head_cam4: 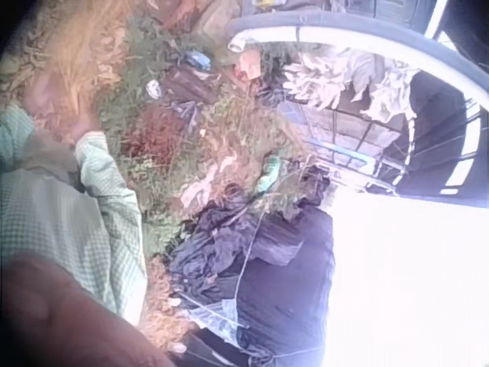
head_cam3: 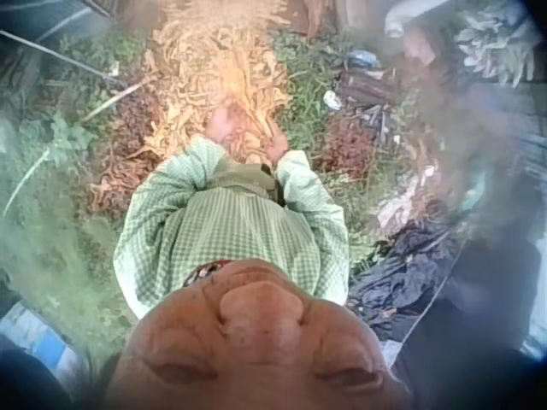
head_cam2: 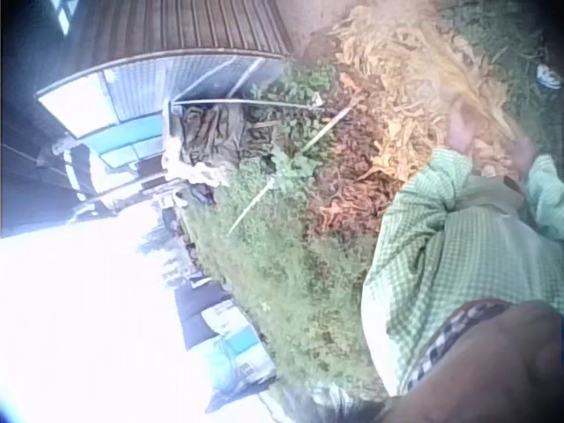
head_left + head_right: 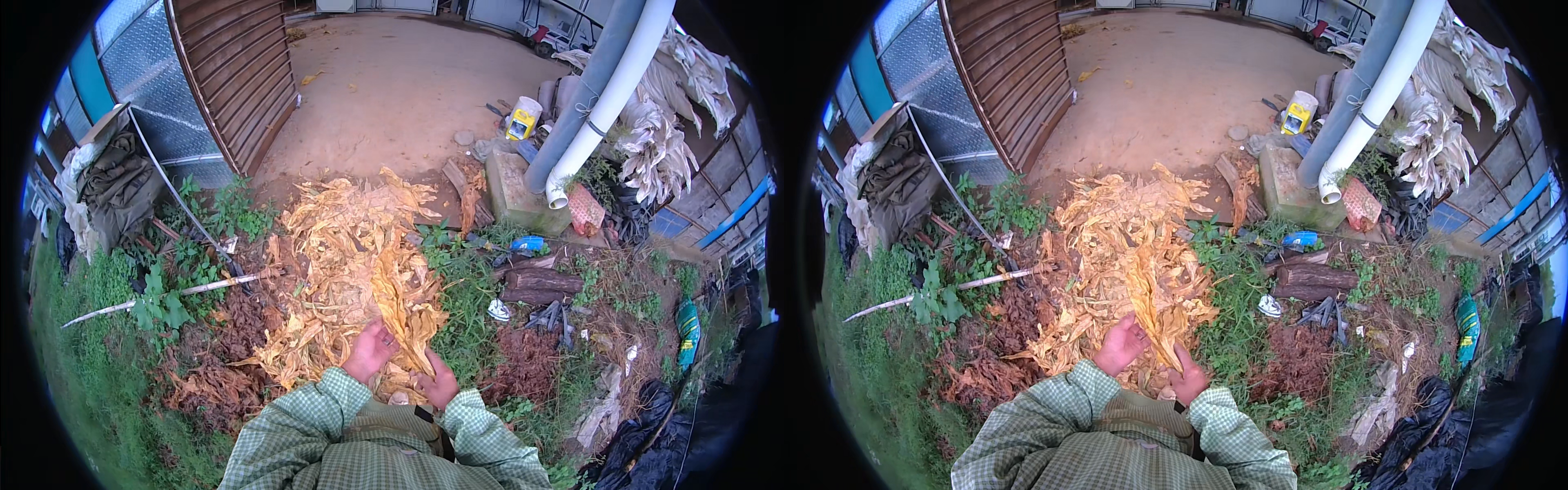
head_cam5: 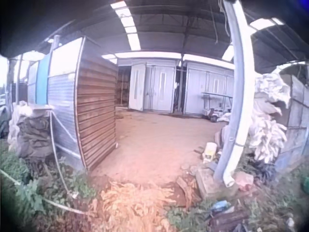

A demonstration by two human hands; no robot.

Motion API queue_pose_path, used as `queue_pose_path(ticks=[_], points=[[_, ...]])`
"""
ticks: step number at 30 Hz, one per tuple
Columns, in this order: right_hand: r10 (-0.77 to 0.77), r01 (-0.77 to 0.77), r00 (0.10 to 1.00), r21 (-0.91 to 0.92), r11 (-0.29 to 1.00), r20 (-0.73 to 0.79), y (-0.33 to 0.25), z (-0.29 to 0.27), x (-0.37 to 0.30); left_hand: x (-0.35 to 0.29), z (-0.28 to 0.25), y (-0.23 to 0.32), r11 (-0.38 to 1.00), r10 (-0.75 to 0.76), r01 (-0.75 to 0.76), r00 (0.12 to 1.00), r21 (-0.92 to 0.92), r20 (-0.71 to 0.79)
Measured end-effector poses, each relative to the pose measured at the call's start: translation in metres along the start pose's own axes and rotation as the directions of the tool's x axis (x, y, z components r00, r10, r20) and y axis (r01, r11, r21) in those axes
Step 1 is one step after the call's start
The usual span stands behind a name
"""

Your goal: The person picks up dried yellow leaves from the ground, walks to a covered area, and places them onto metal racks. They then carry the loaded racks into a storage shed and add the leaves to a large pile.

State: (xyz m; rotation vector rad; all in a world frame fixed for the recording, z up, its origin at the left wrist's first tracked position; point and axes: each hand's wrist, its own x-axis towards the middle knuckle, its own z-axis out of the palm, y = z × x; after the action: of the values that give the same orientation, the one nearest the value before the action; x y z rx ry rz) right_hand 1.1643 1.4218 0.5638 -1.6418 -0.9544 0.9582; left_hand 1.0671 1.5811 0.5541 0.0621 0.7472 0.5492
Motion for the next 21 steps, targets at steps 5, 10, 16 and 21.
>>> queue_pose_path(ticks=[5,10,16,21], points=[[-0.049,0.049,0.999,-0.018,0.999,-0.02,-0.012,-0.041,0.105,0.033,0.022,0.048,0.891,-0.414,0.309,0.855,0.333,0.312],[-0.2,0.305,0.921,-0.303,0.903,0.333,-0.025,-0.024,0.228,0.112,0.056,0.106,0.907,-0.415,0.341,0.824,0.247,0.386],[-0.053,0.115,0.896,-0.114,0.987,0.44,-0.047,-0.009,0.424,0.274,0.104,0.231,0.96,-0.273,0.281,0.913,0.017,0.304],[0.031,-0.095,0.872,0.108,0.99,0.488,-0.09,-0.015,0.563,0.358,0.187,0.363,0.97,-0.213,0.226,0.966,-0.084,0.144]])
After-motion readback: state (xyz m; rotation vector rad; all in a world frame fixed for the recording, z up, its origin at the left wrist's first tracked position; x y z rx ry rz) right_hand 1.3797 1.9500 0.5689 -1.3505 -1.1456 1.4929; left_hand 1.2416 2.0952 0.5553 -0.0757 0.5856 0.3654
